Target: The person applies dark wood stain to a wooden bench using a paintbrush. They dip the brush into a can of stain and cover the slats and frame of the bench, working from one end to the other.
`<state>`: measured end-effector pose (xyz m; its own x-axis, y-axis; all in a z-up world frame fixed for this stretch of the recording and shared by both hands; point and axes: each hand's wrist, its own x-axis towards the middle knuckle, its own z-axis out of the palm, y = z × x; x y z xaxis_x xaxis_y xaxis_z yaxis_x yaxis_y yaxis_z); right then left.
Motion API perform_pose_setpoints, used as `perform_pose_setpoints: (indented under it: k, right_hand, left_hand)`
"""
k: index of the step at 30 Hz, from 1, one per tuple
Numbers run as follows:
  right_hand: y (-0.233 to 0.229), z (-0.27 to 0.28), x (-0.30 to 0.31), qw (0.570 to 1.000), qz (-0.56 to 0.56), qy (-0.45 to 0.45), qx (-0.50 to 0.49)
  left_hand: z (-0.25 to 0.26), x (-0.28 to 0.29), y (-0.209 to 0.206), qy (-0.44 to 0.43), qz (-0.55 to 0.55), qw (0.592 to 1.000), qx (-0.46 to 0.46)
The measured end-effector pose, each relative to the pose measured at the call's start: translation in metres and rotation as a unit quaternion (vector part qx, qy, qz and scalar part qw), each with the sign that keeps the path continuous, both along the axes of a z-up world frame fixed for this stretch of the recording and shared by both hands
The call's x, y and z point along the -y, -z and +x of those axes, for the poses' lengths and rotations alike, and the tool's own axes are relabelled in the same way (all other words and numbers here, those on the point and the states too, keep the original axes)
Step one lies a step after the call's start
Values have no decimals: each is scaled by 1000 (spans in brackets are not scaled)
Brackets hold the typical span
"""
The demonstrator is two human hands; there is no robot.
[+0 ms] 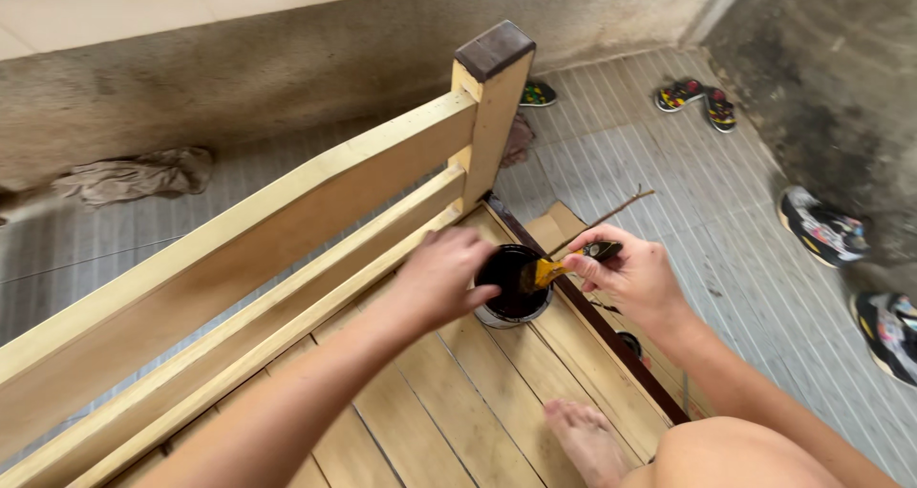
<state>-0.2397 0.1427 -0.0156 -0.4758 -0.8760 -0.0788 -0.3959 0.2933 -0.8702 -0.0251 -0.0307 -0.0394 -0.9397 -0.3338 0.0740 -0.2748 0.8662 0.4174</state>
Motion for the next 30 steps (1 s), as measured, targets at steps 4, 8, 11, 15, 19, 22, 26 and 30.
perform_pose_setpoints:
  k: [4, 8, 11, 15, 19, 22, 26, 30]
  right_hand:
    - [14, 10, -2, 1000, 9, 8, -3]
    - [20, 18, 4, 998, 45, 28, -19]
    - [16, 24, 10, 998, 56, 22, -32]
    - [7, 31, 13, 997, 52, -8, -53]
    - [2, 40, 9, 997, 26, 37, -65]
    - [2, 41, 9, 996, 35, 36, -75]
    - [3, 42, 5, 993, 66, 18, -97]
    - [9, 35, 0, 995, 81, 30, -55]
  left_hand:
    - [16, 4, 14, -21, 22, 993, 110]
    - [21, -6, 44, -33, 72, 989, 129]
    - [26, -5, 67, -49, 137, 978, 151]
    - [30, 0, 98, -41, 203, 966, 155]
    - [25, 1, 127, -89, 244, 963, 71]
    - [13, -4, 144, -114, 274, 955, 10]
    - [5, -13, 155, -110, 311, 942, -66]
    - [0, -17, 156, -113, 300, 936, -147]
